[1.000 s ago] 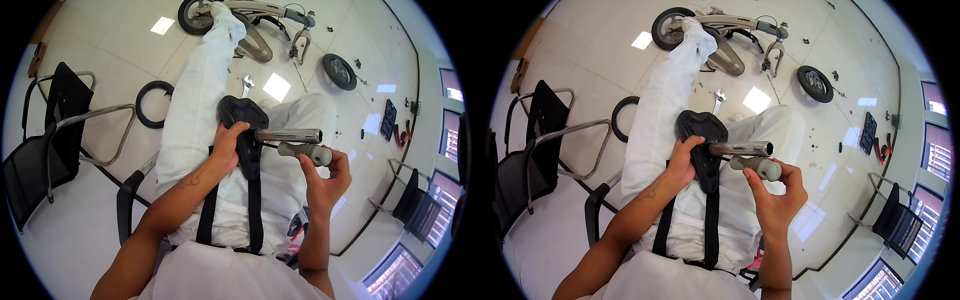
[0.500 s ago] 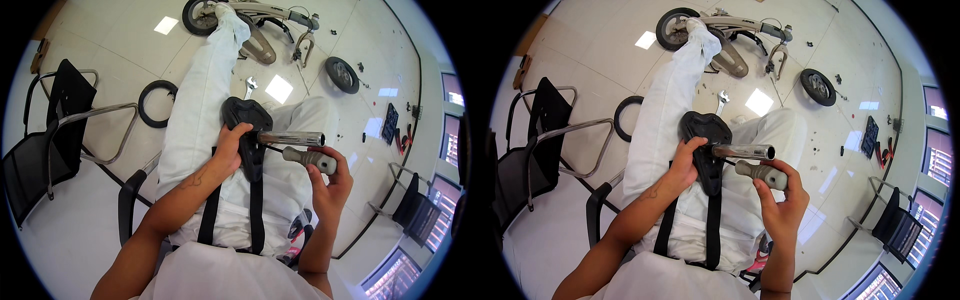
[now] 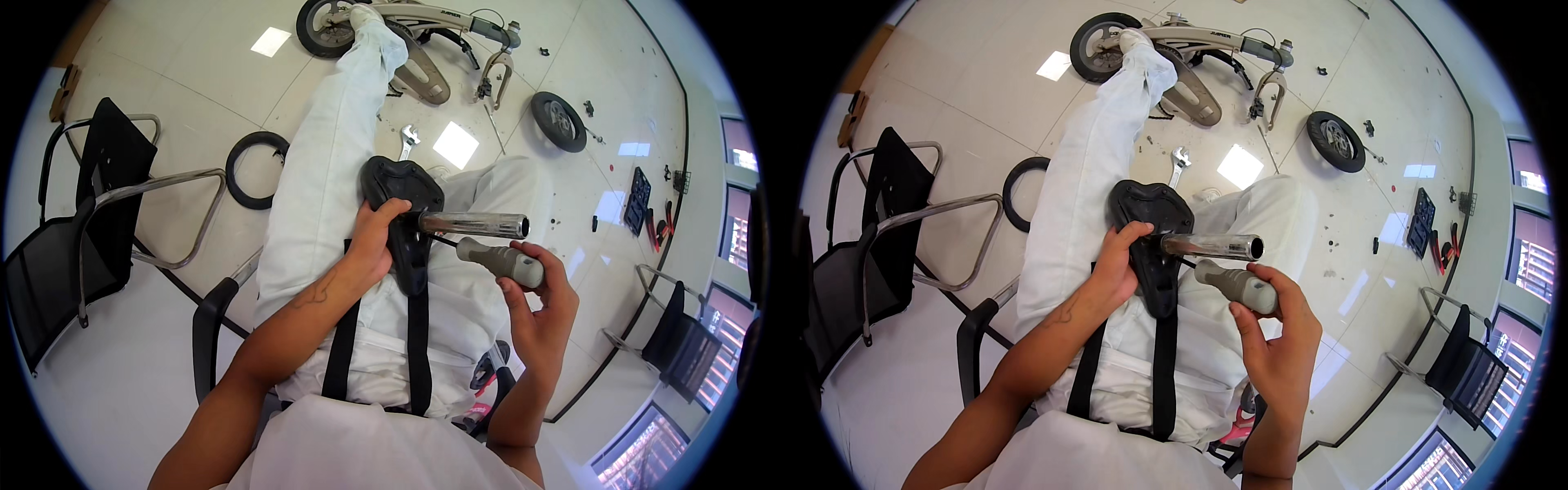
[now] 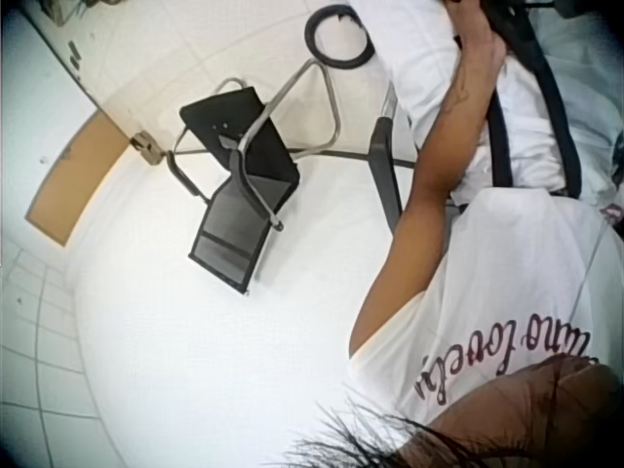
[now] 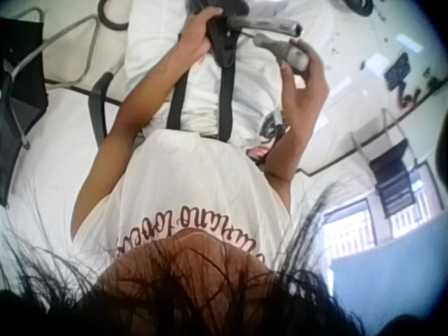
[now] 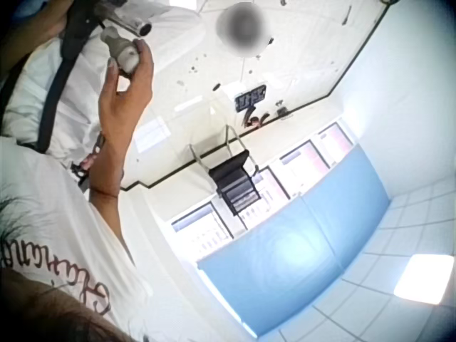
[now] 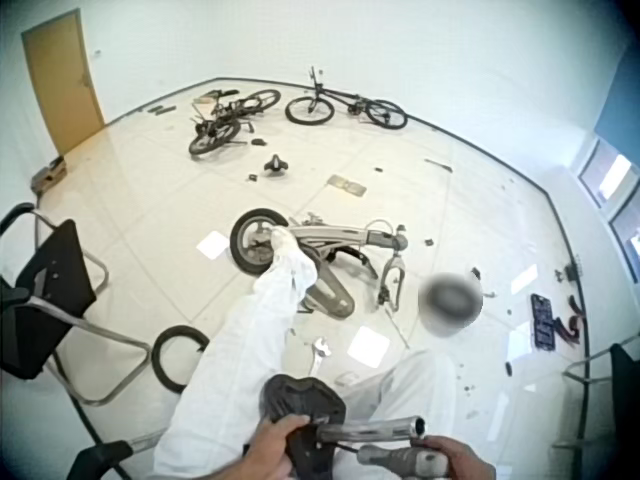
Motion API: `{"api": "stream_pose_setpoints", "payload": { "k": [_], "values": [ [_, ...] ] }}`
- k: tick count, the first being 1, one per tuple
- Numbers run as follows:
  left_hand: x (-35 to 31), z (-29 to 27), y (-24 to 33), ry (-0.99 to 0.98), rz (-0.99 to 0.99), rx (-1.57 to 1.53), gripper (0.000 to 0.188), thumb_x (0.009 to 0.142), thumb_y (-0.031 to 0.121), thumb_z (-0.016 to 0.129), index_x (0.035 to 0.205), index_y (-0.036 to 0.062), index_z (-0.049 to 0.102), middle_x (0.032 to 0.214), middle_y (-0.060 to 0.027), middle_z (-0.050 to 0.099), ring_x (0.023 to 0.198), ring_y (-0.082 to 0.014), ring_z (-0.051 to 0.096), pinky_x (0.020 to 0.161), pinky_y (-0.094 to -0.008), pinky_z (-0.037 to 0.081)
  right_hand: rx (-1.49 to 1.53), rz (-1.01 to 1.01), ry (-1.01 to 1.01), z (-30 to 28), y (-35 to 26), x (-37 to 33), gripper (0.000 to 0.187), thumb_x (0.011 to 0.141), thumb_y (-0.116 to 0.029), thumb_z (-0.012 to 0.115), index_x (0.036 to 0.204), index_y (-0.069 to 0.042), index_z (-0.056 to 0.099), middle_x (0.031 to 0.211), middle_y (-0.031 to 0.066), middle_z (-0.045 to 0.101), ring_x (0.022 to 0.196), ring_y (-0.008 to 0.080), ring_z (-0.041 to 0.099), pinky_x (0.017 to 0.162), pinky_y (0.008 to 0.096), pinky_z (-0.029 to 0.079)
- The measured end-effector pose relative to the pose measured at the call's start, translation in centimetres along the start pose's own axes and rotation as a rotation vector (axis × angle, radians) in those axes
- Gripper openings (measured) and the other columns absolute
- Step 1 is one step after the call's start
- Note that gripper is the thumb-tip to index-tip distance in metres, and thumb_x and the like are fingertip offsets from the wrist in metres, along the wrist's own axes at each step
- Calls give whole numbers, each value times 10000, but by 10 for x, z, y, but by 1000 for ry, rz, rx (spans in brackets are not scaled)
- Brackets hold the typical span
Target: The person assembles a bicycle seat by inserting a metal post into the seat base and tightening two bolts with a screwdriver. The person holds the seat on their lap and rotates the screwdriver to secure the bolts.
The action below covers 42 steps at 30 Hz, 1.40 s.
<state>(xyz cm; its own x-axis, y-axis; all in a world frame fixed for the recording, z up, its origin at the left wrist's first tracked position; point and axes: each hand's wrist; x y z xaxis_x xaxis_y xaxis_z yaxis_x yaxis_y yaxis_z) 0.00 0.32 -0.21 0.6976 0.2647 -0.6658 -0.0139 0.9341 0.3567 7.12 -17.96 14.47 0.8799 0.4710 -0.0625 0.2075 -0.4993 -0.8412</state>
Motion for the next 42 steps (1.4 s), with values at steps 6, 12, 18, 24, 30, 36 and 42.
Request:
{"api": "stream_pose_setpoints", "payload": {
  "k": [6,12,18,24,30,36,42],
  "values": [
    [1,0,-2,-2,35,40,338,812,34,622,1132,35,514,988,-74,605,890,-189,618,785,-348,541,-233,121,169,11,0,4,395,695,-196,855,923,33,628,661,45,615,568,140,526,572,237,438],
    [-1,2,-1,19,22,18,345,815,37,620,1143,37,512,997,-73,603,904,-189,616,795,-349,542,-52,28,85,7,1,4,429,790,-66,724,1181,8,564,924,85,651,778,155,566,735,283,469],
    [-1,2,1,9,-2,10,331,820,44,613,1136,38,518,993,-69,604,893,-184,619,782,-346,549,23,-63,17,0,11,9,459,790,-7,700,1225,-5,551,1095,109,669,878,164,614,769,286,482],
    [-2,3,0,18,3,13,309,819,31,601,1119,34,528,980,-72,610,886,-186,625,777,-350,553,-80,-7,128,7,19,3,450,725,-56,797,1121,-4,588,935,53,655,714,112,567,676,249,470],
    [-2,4,0,12,26,0,315,818,33,602,1123,39,525,978,-70,610,887,-190,625,778,-356,552,78,27,216,22,4,7,410,749,-75,781,1106,-3,592,861,32,603,664,96,522,639,239,446],
    [1,0,-2,10,34,1,291,821,49,601,1107,39,545,976,-69,623,880,-188,627,784,-354,546,-97,-51,256,20,15,5,301,759,-146,808,926,5,607,773,29,567,610,93,479,579,228,404],
    [2,-5,-4,-15,49,37,262,826,75,593,1084,29,582,986,-82,649,893,-207,642,816,-360,542,-170,44,237,14,20,10,323,758,-181,809,867,-36,541,861,49,599,737,128,525,703,263,440]
  ]
}}
Point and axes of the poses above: each hand's wrist, its own x-axis towards the middle knuckle, its own z-axis out of the palm, y = z × x
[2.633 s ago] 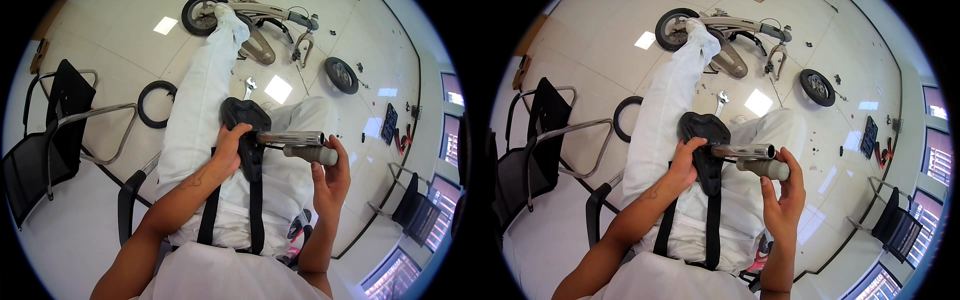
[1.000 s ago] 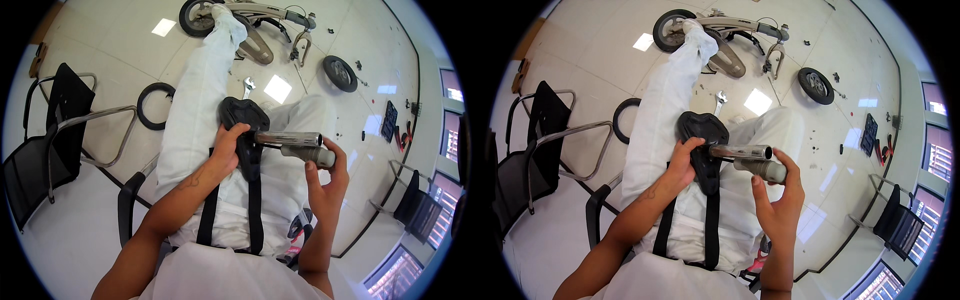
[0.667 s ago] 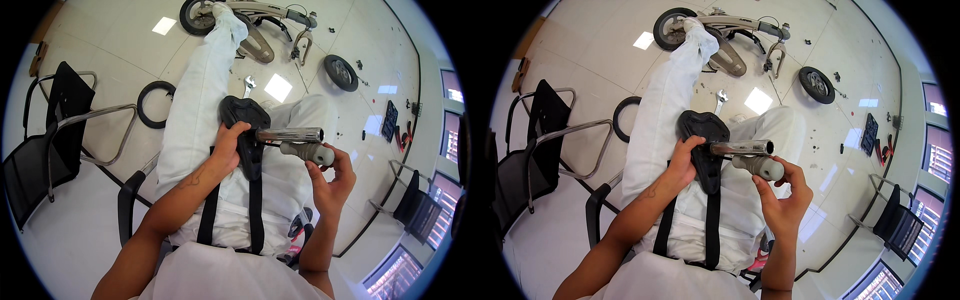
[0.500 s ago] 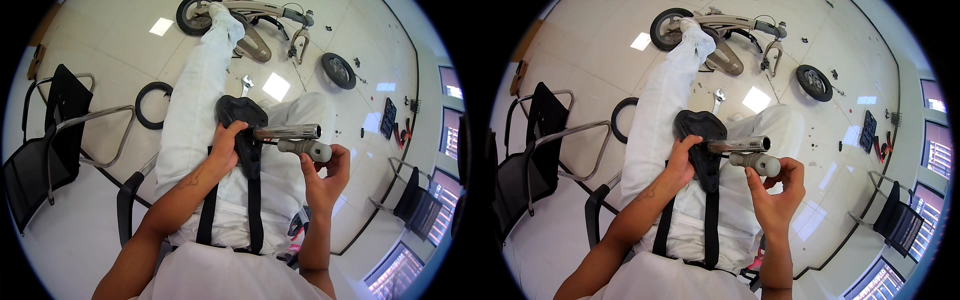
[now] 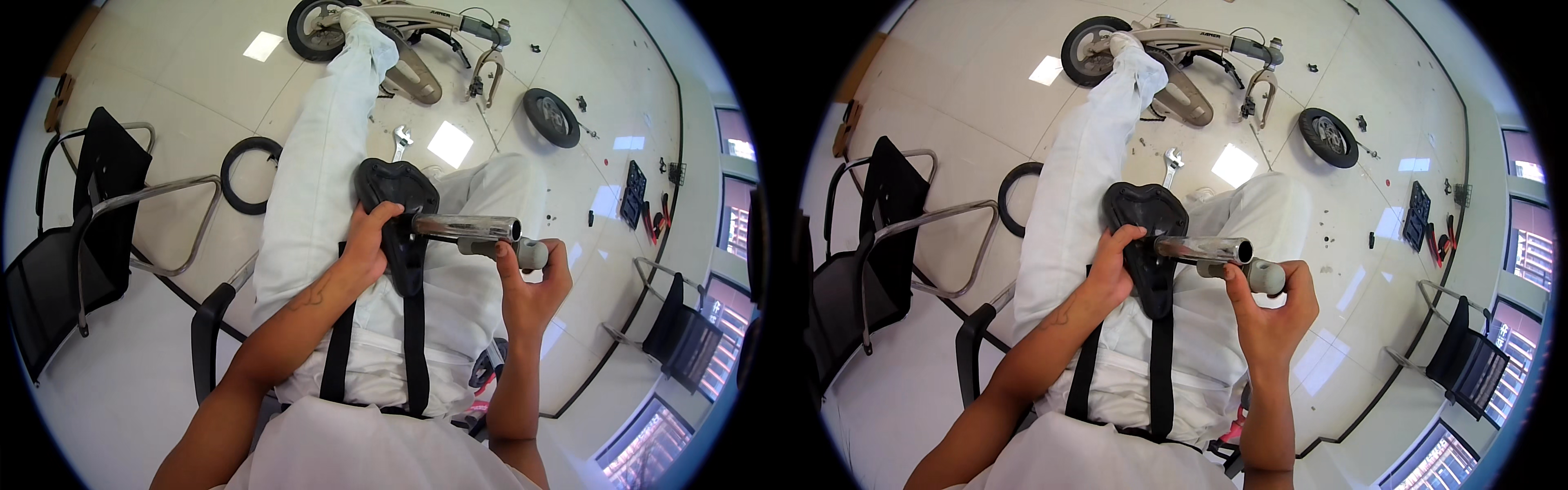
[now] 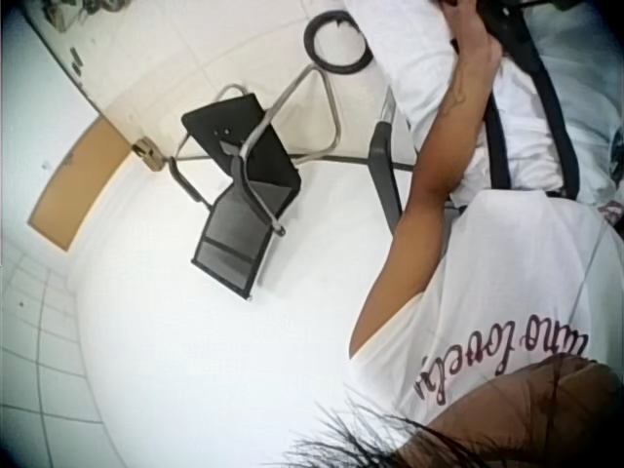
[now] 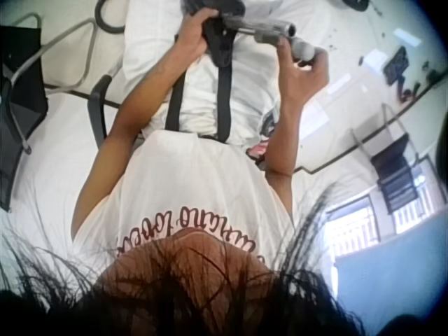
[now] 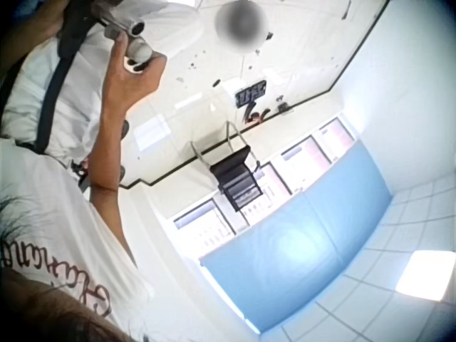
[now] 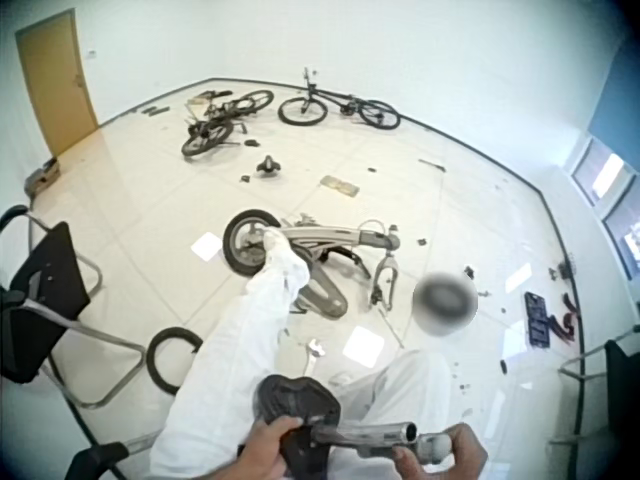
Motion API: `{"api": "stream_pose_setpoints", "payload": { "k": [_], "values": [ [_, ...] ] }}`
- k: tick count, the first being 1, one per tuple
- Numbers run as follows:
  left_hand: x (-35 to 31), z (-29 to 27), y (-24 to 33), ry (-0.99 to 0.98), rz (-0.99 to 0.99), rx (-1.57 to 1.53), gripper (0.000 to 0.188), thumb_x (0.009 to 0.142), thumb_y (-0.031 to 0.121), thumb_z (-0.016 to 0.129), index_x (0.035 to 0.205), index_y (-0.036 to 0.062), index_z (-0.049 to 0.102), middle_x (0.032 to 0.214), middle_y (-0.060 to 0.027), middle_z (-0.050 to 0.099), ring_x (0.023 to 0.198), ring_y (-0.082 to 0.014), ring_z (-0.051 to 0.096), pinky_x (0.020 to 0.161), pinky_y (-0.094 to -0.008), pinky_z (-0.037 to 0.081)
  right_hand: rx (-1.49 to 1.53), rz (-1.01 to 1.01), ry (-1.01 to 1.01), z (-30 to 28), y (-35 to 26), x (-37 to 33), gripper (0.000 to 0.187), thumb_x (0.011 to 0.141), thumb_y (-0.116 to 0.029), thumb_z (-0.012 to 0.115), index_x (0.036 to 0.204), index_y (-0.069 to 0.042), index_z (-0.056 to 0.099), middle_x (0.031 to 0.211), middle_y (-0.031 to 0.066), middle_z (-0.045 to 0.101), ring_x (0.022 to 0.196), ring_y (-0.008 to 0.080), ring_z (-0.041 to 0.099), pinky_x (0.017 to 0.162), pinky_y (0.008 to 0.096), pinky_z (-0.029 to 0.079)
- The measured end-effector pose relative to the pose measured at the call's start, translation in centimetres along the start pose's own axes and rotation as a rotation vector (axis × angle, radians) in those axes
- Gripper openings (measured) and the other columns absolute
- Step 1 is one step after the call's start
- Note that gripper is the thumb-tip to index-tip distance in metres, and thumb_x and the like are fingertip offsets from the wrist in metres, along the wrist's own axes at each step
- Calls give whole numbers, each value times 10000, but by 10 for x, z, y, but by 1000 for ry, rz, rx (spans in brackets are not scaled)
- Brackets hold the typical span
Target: The person assembles a bicycle seat by inserting a metal post into the seat base and tightening two bolts with a screwdriver. The person holds the seat on their lap and rotates the screwdriver to secure the bolts.
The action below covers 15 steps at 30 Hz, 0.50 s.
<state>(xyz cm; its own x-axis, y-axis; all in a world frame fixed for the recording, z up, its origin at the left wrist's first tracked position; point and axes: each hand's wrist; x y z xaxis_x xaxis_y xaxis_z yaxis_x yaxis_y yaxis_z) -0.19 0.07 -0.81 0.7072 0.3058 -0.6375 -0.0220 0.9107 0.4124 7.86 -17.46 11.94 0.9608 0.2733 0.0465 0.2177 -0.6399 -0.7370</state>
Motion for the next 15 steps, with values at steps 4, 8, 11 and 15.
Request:
{"api": "stream_pose_setpoints", "payload": {
  "k": [4,8,11,15],
  "values": [
    [-1,3,4,-12,-47,-39,317,824,60,601,1134,34,540,998,-81,627,894,-201,631,794,-357,544,497,-35,-82,8,-5,-1,415,830,-136,720,1164,-9,508,1240,131,582,1083,200,545,961,355,428],
    [-2,6,5,19,-44,-62,345,824,55,609,1157,39,523,1005,-81,618,902,-201,627,783,-359,546,604,-179,-248,-2,-3,1,517,913,-96,611,1366,12,385,1379,183,485,1251,256,478,1045,401,388],
    [0,2,3,-2,-35,-36,271,834,115,610,1089,24,597,999,-86,661,906,-221,650,825,-378,543,629,-93,-240,-4,3,0,462,926,-43,577,1348,18,400,1378,199,481,1233,255,503,1009,376,430],
    [0,0,2,-20,-57,-11,254,833,123,613,1068,27,602,986,-80,661,903,-218,650,821,-377,543,460,-40,-84,-3,4,-1,431,795,-32,765,1160,26,544,1111,161,663,1007,195,641,887,318,506]
  ]
}}
Point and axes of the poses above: each hand's wrist, its own x-axis towards the middle knuckle, its own z-axis out of the palm, y = z × x
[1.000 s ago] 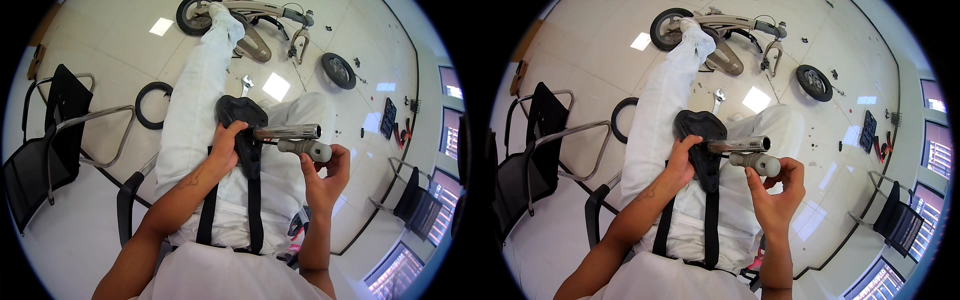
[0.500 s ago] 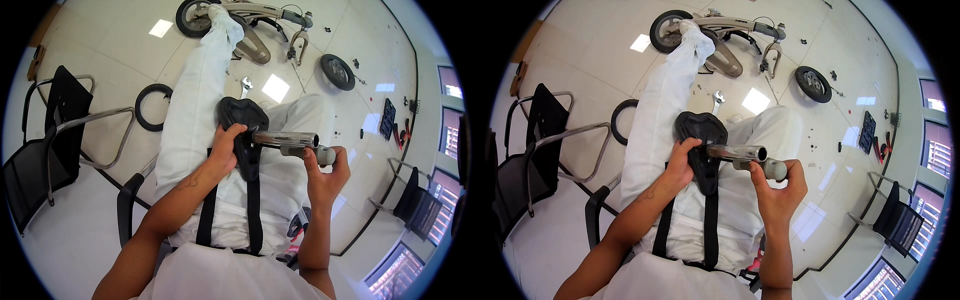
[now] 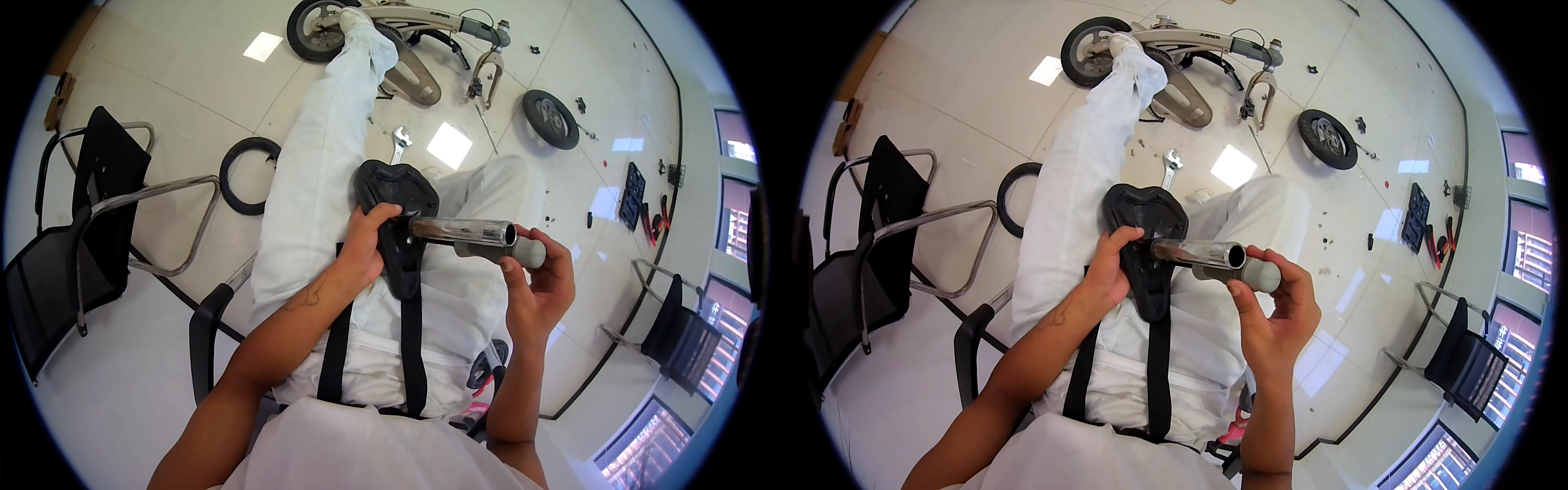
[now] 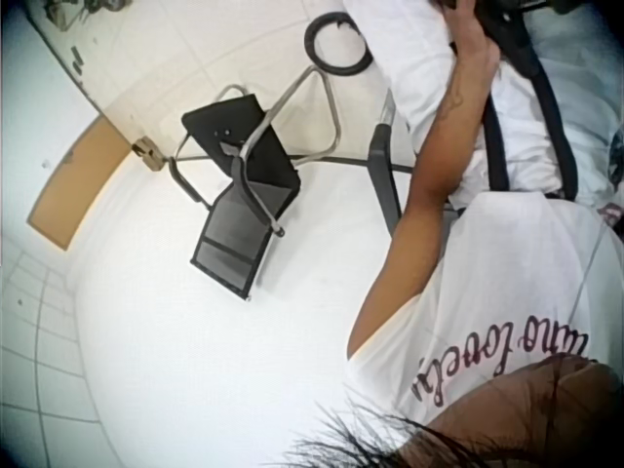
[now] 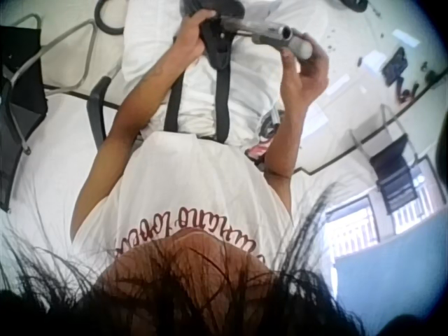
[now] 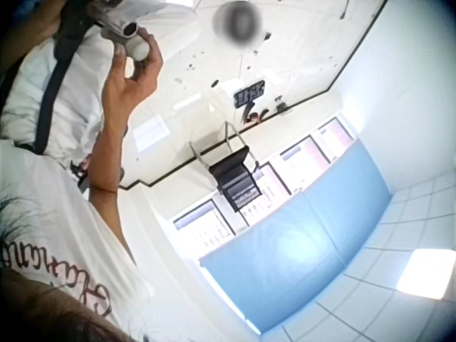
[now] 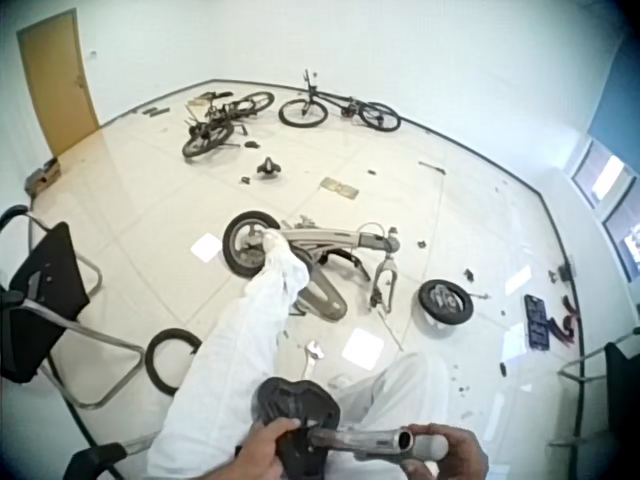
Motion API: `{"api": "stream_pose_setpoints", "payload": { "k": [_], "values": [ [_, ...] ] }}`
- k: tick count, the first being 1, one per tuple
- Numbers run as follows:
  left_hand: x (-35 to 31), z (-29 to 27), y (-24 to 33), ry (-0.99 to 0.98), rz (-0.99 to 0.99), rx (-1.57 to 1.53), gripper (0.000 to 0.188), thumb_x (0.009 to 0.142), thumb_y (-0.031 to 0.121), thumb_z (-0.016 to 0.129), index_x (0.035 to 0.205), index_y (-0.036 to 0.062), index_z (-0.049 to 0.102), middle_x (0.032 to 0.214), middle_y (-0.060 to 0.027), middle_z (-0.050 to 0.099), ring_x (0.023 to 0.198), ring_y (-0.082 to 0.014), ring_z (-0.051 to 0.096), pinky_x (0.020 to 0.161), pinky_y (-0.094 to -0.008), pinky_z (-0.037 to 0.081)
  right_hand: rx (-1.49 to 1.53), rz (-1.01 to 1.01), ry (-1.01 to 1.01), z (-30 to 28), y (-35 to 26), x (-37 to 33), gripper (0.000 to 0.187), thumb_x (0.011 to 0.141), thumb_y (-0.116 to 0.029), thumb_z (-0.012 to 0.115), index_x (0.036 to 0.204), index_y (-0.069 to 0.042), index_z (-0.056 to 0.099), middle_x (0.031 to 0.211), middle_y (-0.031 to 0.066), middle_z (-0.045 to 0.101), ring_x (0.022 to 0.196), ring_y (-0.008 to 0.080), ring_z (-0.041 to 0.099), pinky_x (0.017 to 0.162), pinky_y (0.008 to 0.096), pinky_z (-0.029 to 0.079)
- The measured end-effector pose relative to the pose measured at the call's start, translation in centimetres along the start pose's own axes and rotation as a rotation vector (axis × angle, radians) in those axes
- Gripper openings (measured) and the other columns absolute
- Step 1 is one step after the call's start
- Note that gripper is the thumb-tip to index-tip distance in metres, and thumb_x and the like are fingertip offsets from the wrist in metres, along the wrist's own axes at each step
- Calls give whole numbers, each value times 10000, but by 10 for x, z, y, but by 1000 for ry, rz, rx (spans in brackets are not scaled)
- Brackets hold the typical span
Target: The person assembles a bicycle seat by inserting a metal post into the seat base and tightening two bolts with a screwdriver. The person holds the seat on their lap and rotates the screwdriver to secure the bolts.
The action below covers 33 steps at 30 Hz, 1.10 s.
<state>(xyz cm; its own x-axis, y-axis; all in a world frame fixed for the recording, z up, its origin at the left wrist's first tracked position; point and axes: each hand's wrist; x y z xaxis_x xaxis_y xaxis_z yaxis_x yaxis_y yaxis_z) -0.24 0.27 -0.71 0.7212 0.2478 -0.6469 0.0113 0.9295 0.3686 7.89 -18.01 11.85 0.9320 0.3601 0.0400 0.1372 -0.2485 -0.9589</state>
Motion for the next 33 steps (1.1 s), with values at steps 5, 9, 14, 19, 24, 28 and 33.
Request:
{"api": "stream_pose_setpoints", "payload": {
  "k": [5,9,14,19,24,28,33],
  "values": [
    [-1,2,2,-16,-12,-11,244,830,125,616,1054,30,604,977,-77,659,890,-215,648,813,-369,543,-215,3,91,5,-9,-1,433,681,-95,875,988,13,590,944,116,707,871,149,664,838,280,509],
    [0,2,0,-12,-8,-1,275,827,101,614,1091,30,581,994,-80,647,895,-213,641,810,-364,543,-240,32,164,9,-10,-5,425,675,-111,884,952,10,585,915,107,704,838,131,655,820,273,507],
    [1,2,1,-27,13,-26,334,834,70,611,1159,33,541,1032,-90,624,932,-211,627,816,-362,540,-315,-17,108,5,-12,-6,430,695,-124,859,1003,-1,585,967,89,690,864,163,645,808,294,500],
    [2,5,6,-16,21,-47,326,849,99,624,1157,32,544,1047,-92,623,942,-213,628,822,-366,539,-280,-154,-296,-8,-28,2,437,759,-1,710,1166,-28,554,1192,135,620,1005,265,626,854,331,490],
    [4,2,10,-56,-15,-85,344,841,110,625,1162,14,545,1049,-89,629,941,-211,631,830,-371,538,60,-64,-430,-9,-25,-1,310,821,36,645,1104,-10,526,1142,153,627,1105,280,604,983,386,440],
    [3,0,10,-81,-21,-48,324,829,90,616,1138,13,560,1029,-81,635,933,-206,634,834,-373,536,318,-83,-234,4,0,-7,136,934,7,545,1023,-13,444,970,145,598,986,240,590,1026,481,414],
    [-2,3,5,-110,80,-25,295,826,72,607,1115,27,572,1013,-74,637,932,-191,632,844,-353,530,344,-143,-68,14,0,-5,170,963,-47,534,1015,-28,373,997,156,561,970,208,564,985,448,446]
  ]
}}
Point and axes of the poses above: each hand's wrist, its own x-axis towards the middle knuckle, its own z-axis out of the palm, y = z × x
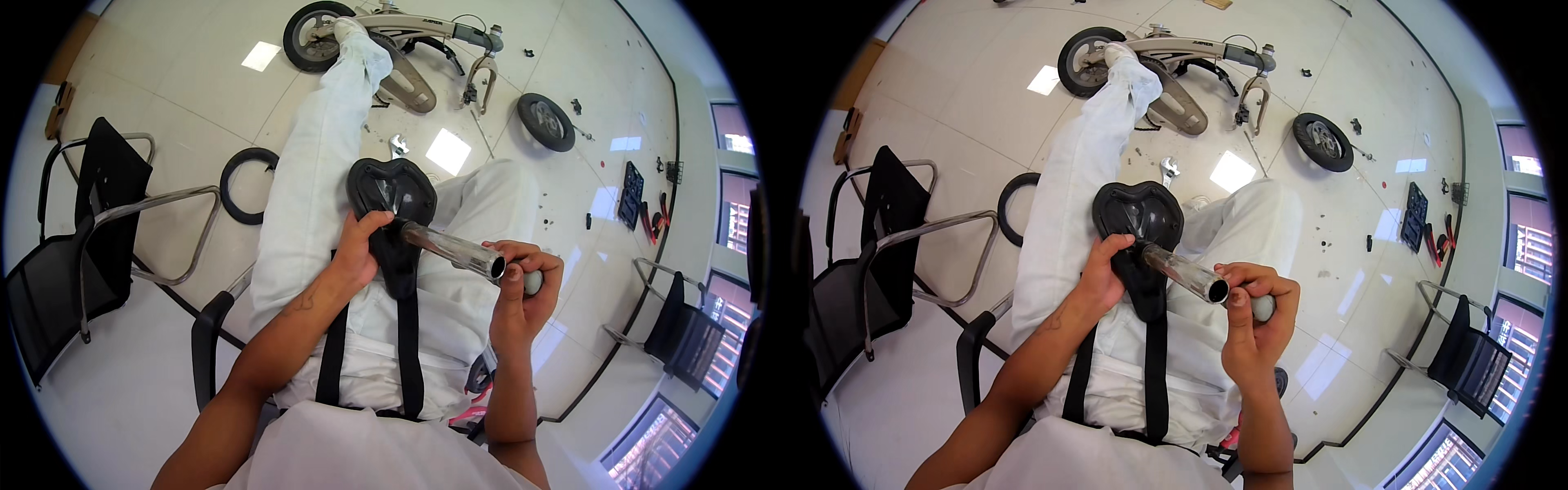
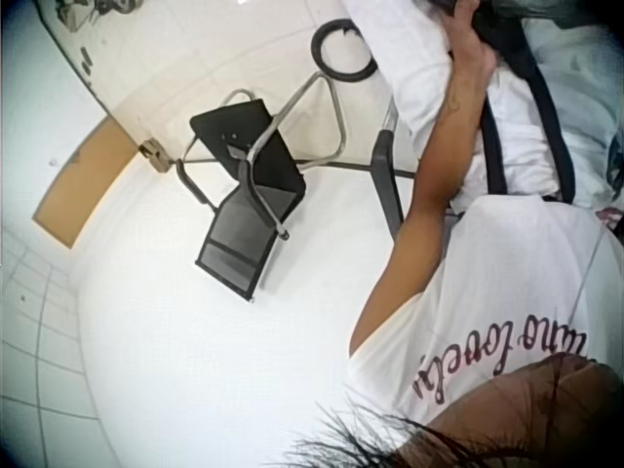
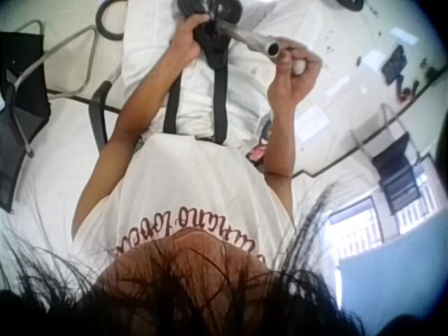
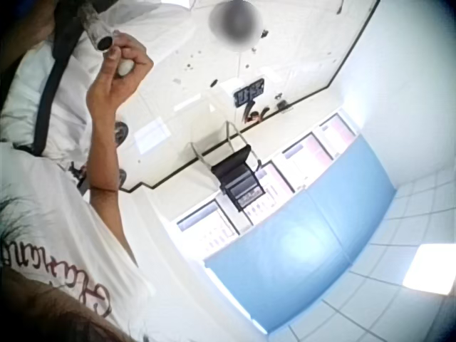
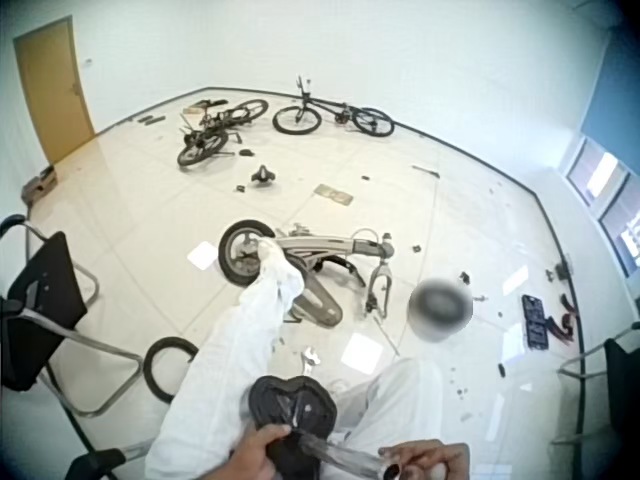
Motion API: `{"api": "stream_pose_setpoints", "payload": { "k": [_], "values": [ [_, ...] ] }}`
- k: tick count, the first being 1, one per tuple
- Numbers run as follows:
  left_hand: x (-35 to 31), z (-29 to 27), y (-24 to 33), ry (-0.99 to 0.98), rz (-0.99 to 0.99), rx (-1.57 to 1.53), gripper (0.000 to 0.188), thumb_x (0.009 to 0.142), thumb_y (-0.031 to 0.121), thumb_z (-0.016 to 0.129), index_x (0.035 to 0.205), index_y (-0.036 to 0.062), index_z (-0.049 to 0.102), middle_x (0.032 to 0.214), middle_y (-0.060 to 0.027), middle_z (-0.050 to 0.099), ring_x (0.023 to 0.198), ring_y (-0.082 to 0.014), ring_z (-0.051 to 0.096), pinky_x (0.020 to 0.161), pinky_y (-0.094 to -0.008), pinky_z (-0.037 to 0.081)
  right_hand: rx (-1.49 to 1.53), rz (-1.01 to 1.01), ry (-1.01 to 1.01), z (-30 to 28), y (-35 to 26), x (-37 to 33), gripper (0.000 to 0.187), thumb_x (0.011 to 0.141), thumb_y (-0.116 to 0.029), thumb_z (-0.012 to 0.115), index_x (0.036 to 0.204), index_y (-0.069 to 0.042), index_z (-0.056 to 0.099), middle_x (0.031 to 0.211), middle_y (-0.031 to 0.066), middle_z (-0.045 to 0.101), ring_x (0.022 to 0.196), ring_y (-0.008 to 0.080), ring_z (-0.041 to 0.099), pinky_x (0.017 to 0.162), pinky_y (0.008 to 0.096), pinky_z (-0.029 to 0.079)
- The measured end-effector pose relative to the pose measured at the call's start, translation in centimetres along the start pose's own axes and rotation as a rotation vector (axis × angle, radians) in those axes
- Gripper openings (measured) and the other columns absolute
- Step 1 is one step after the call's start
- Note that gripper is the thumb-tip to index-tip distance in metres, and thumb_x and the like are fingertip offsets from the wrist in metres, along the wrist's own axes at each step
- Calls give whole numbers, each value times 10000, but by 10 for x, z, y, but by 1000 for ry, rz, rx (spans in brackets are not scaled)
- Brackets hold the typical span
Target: The person assembles a bicycle seat by inserting a metal post into the seat base and tightening two bolts with a screwdriver. The person holds the seat on their lap and rotates the screwdriver to secure the bolts.
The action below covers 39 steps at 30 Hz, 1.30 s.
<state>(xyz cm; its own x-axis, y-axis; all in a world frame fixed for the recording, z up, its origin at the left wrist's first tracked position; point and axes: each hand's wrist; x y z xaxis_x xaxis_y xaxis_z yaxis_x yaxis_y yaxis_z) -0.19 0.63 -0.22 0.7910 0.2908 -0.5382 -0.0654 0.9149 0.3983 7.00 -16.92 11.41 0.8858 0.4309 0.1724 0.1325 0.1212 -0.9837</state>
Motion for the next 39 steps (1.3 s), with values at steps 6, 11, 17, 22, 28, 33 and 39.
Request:
{"api": "stream_pose_setpoints", "payload": {
  "k": [6,11,17,22,28,33,39],
  "values": [
    [0,0,4,10,16,-8,319,827,64,606,1140,31,556,1035,-73,632,950,-179,622,849,-339,526,-176,-20,16,12,-6,-11,231,974,-107,490,1135,-19,350,1144,181,527,1022,232,533,968,388,412],
    [3,-5,3,44,106,26,328,830,123,623,1142,31,579,1048,-73,650,958,-202,637,865,-363,522,-503,181,-168,3,-28,-8,380,955,-102,469,1297,17,356,1294,200,482,1159,256,508,990,375,393],
    [1,-2,2,55,110,15,348,815,103,624,1153,38,568,1061,-70,640,963,-203,632,864,-363,519,-614,183,-147,-1,-32,-6,407,889,-109,667,1239,9,496,1097,151,632,938,236,650,847,323,489],
    [-1,-2,2,66,137,9,351,809,93,611,1152,36,560,1056,-80,639,962,-209,632,878,-375,523,-638,82,-58,4,-19,-14,420,854,-107,718,1199,15,512,1068,155,642,927,230,658,815,311,505],
    [-6,4,1,69,201,-19,388,812,19,575,1190,18,488,1057,-93,602,938,-193,627,842,-348,538,-635,25,96,13,-13,-16,437,808,-126,775,1123,37,519,1009,165,664,868,227,667,780,302,518],
    [-4,2,3,85,285,28,412,812,33,586,1210,20,479,1082,-97,600,970,-208,619,870,-358,526,-749,32,14,7,-22,-9,458,772,-143,808,1091,36,533,949,157,679,830,224,674,759,301,519],
    [2,3,13,95,370,68,467,792,54,593,1244,33,479,1122,-96,596,1019,-232,609,912,-386,512,-897,188,-405,1,-39,-2,433,769,-137,791,1100,4,551,1027,172,638,797,312,663,696,356,531]
  ]
}}
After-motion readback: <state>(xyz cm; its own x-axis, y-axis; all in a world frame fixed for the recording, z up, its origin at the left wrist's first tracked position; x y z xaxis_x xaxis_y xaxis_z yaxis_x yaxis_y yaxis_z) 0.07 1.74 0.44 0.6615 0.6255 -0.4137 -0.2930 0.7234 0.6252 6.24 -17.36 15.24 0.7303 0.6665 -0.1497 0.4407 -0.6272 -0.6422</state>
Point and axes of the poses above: each hand's wrist, its own x-axis towards the middle knuckle, its own z-axis out of the palm, y = z × x
